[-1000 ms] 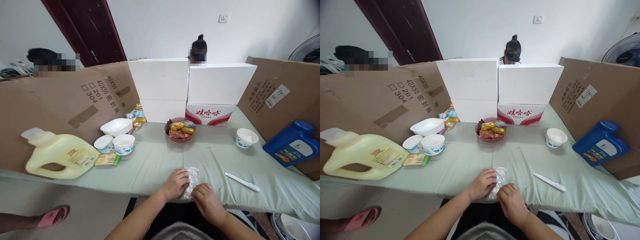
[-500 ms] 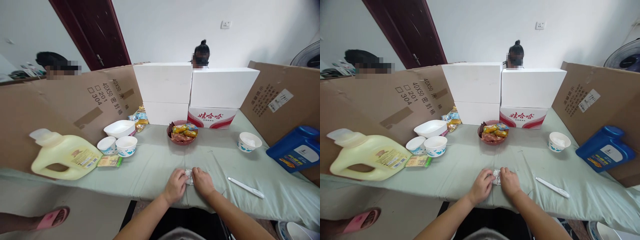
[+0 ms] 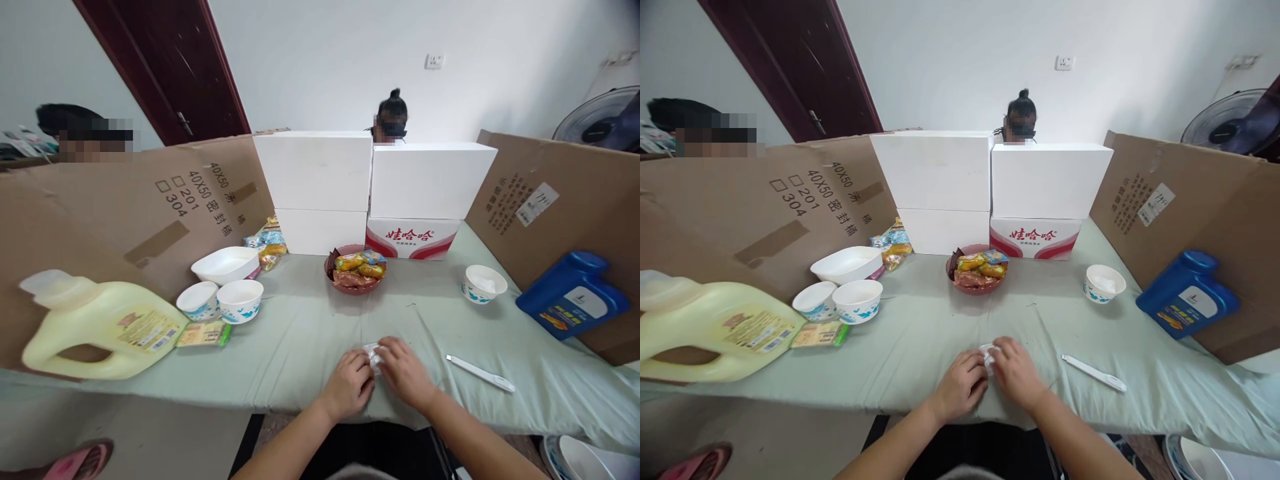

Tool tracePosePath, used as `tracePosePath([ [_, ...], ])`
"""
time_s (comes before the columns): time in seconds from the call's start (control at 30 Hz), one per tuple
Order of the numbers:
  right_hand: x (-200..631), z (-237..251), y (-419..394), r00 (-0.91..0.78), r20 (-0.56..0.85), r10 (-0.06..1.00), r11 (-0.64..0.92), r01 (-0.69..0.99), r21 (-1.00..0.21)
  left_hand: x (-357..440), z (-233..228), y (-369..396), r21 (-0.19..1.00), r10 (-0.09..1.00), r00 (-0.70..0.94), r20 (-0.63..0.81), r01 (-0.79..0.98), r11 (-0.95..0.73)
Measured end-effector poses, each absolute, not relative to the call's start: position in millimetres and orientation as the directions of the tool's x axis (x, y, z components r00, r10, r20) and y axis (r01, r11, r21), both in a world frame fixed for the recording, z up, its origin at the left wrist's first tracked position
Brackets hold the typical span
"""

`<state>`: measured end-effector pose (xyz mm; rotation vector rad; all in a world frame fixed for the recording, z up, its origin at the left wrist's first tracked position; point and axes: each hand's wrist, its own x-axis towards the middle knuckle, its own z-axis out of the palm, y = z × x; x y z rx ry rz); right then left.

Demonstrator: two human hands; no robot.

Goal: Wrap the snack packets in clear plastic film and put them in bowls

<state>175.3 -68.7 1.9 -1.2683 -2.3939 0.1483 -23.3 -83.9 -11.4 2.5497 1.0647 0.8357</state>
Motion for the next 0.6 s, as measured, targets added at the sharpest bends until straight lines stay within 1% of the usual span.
tracePosePath([
  [0.03, 167.8, -2.1, -73.9, -0.540, 0.316, 0.780, 0.623, 0.720, -0.306, -24.3, -12.0, -85.0, 0.427, 0.738, 0.531, 0.416, 0.602, -0.675],
  [0.07, 161.0, -6.7, -78.5, -0.554, 0.304, 0.775, 0.631, 0.708, -0.318, -26.3, -13.6, -86.6, 0.416, 0.766, 0.481, 0.425, 0.648, -0.638],
  [0.13, 152.7, -15.8, -85.3, -0.533, 0.278, 0.799, 0.600, 0.734, -0.319, -33.5, -20.1, -90.7, 0.376, 0.808, 0.372, 0.457, 0.742, -0.555],
  [0.17, 151.8, -19.3, -87.3, -0.534, 0.261, 0.805, 0.593, 0.744, -0.308, -38.5, -24.7, -92.8, 0.348, 0.811, 0.333, 0.482, 0.776, -0.526],
  [0.27, 165.5, -19.3, -85.3, -0.632, 0.192, 0.751, 0.660, 0.703, -0.264, -54.8, -40.5, -96.7, 0.255, 0.759, 0.322, 0.566, 0.807, -0.532],
  [0.3, 176.3, -14.2, -80.9, -0.645, 0.176, 0.744, 0.667, 0.702, -0.249, -59.1, -45.2, -97.1, 0.230, 0.738, 0.334, 0.587, 0.805, -0.547],
  [0.33, 190.4, -6.0, -74.2, -0.621, 0.167, 0.766, 0.642, 0.731, -0.231, -62.5, -49.0, -97.2, 0.209, 0.719, 0.346, 0.602, 0.801, -0.561],
  [0.37, 208.0, 5.1, -64.9, -0.568, 0.167, 0.806, 0.592, 0.777, -0.214, -64.6, -51.7, -97.0, 0.191, 0.703, 0.358, 0.615, 0.797, -0.573],
  [0.4, 228.8, 18.8, -53.0, -0.439, 0.174, 0.881, 0.468, 0.863, -0.191, -65.8, -53.5, -96.6, 0.176, 0.691, 0.365, 0.624, 0.796, -0.580],
  [0.43, 252.2, 34.3, -38.7, -0.325, 0.197, 0.925, 0.359, 0.918, -0.171, -66.0, -54.4, -96.2, 0.160, 0.680, 0.372, 0.632, 0.796, -0.584],
  [0.53, 326.6, 80.0, 11.8, -0.048, 0.243, 0.969, 0.080, 0.989, -0.127, -64.6, -54.3, -94.7, 0.101, 0.652, 0.393, 0.648, 0.804, -0.585],
  [0.6, 367.4, 99.2, 44.0, 0.097, 0.211, 0.973, -0.078, 0.992, -0.099, -64.1, -53.9, -93.5, 0.064, 0.634, 0.410, 0.656, 0.806, -0.588],
])
